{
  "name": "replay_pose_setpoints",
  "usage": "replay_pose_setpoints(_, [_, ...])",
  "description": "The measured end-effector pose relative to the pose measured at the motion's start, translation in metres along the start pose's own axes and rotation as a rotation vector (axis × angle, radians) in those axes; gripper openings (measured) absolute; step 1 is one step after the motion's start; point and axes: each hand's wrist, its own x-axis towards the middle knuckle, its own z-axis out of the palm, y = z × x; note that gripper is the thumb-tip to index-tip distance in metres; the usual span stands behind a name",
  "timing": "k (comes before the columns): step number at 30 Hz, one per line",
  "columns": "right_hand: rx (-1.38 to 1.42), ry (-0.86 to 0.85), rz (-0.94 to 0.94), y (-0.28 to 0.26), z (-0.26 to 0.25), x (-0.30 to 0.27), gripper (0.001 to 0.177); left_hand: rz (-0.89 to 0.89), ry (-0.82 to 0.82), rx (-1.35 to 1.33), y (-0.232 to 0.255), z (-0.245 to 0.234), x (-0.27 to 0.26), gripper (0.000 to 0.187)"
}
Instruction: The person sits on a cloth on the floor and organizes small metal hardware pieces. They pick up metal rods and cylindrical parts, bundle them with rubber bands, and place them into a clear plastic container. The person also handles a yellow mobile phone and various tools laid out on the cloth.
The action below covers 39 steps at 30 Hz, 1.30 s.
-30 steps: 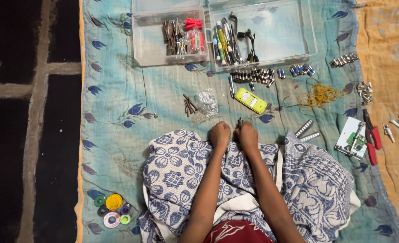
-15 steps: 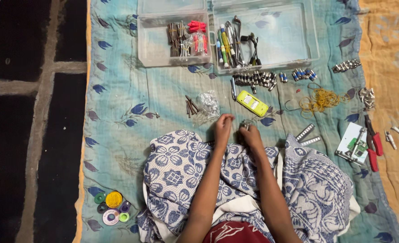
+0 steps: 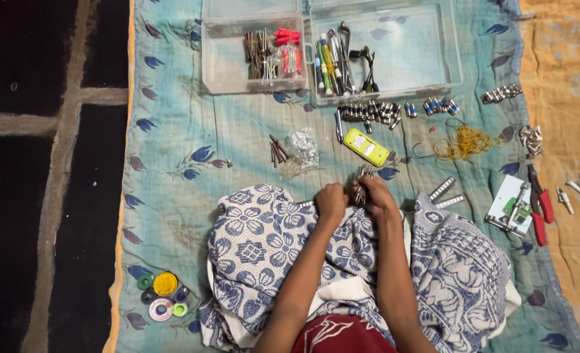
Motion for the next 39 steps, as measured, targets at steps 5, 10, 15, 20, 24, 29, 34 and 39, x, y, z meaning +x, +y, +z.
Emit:
replay_pose_setpoints(5, [0.314,-0.155,-0.053,-0.009,0.015,-0.015,0.010,-0.108,-0.014,-0.121,-0.018,0.044,0.012,0.016])
replay_pose_setpoints(10, [0.293,-0.182,-0.152,-0.002,0.015,-0.010,0.019,-0.130,-0.150,-0.950,-0.034,0.014,0.041,0.033])
replay_pose_setpoints(15, [0.375,-0.187,-0.141,0.003,0.017,-0.002,0.024,0.019,-0.087,-0.712,0.017,-0.043,0.035,0.028])
replay_pose_setpoints(20, [0.447,-0.134,-0.080,0.004,0.025,-0.005,0.027,0.143,0.112,-0.320,0.042,-0.055,0.023,0.030])
replay_pose_setpoints(24, [0.470,-0.119,-0.232,0.020,0.012,0.012,0.024,0.111,0.049,-0.941,0.024,-0.023,0.032,0.030])
replay_pose_setpoints(29, [0.447,-0.090,-0.637,0.009,0.042,-0.014,0.028,-0.333,-0.006,-1.573,0.017,-0.016,0.005,0.049])
replay_pose_setpoints(34, [0.206,0.183,-0.815,-0.007,0.081,-0.041,0.031,-0.358,-0.339,-1.668,0.052,-0.002,0.016,0.053])
replay_pose_setpoints(39, [-0.331,0.289,-1.036,-0.003,0.086,-0.059,0.037,-0.351,-0.457,-2.013,0.045,0.038,0.025,0.051])
